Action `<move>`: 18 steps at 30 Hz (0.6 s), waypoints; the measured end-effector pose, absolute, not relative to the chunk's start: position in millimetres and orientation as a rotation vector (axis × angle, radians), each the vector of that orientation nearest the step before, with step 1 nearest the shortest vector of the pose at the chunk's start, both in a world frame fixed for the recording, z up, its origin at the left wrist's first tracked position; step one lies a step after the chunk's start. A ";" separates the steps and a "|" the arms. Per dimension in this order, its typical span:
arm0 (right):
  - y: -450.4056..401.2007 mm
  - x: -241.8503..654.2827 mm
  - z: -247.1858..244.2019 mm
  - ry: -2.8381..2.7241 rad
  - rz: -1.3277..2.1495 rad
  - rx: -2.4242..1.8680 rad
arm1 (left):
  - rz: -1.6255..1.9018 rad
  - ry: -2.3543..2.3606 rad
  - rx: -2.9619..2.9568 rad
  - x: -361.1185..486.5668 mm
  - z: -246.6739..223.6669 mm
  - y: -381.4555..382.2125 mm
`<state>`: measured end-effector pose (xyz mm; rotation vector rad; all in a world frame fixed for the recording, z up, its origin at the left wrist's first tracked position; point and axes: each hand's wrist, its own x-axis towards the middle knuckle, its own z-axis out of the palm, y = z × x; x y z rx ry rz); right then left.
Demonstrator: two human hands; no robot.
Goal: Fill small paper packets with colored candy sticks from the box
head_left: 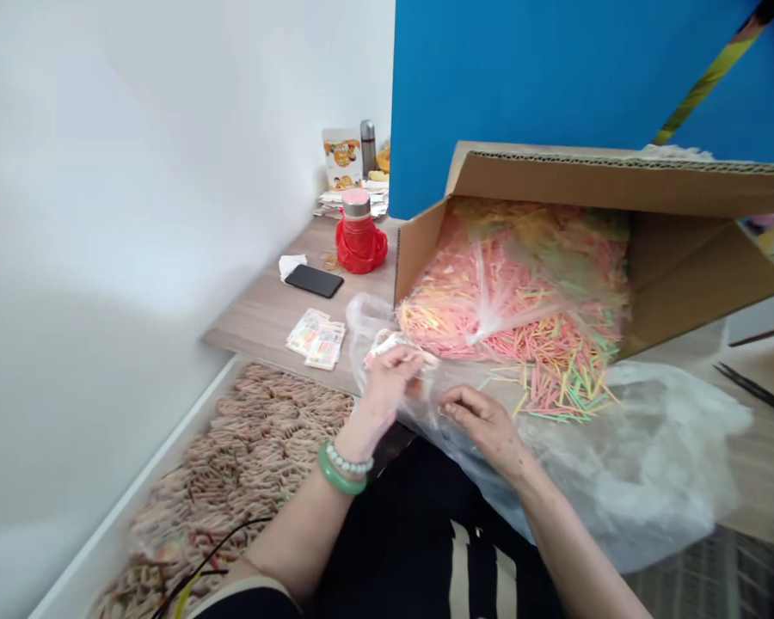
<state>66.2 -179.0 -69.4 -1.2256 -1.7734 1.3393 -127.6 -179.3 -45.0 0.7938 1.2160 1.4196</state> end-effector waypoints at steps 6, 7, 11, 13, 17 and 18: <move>-168.6 46.8 -79.0 -2.041 0.951 -1.228 | 1.640 1.798 0.969 -226.7 -76.7 -156.0; -165.4 37.9 -79.3 -2.108 0.876 -1.210 | 1.620 1.912 1.029 -237.2 -83.7 -151.8; -153.5 -9.6 -82.0 -2.386 0.653 -1.178 | 1.374 2.291 1.348 -255.5 -102.6 -145.1; -148.2 -30.8 -85.1 -2.505 0.582 -1.204 | 1.102 2.476 1.524 -256.1 -106.1 -145.6; -139.8 -51.5 -90.7 -2.643 0.493 -1.299 | 0.628 2.764 1.672 -259.6 -105.1 -141.2; -138.2 -52.6 -91.5 -2.659 0.482 -1.312 | 0.595 2.795 1.662 -262.4 -103.9 -138.5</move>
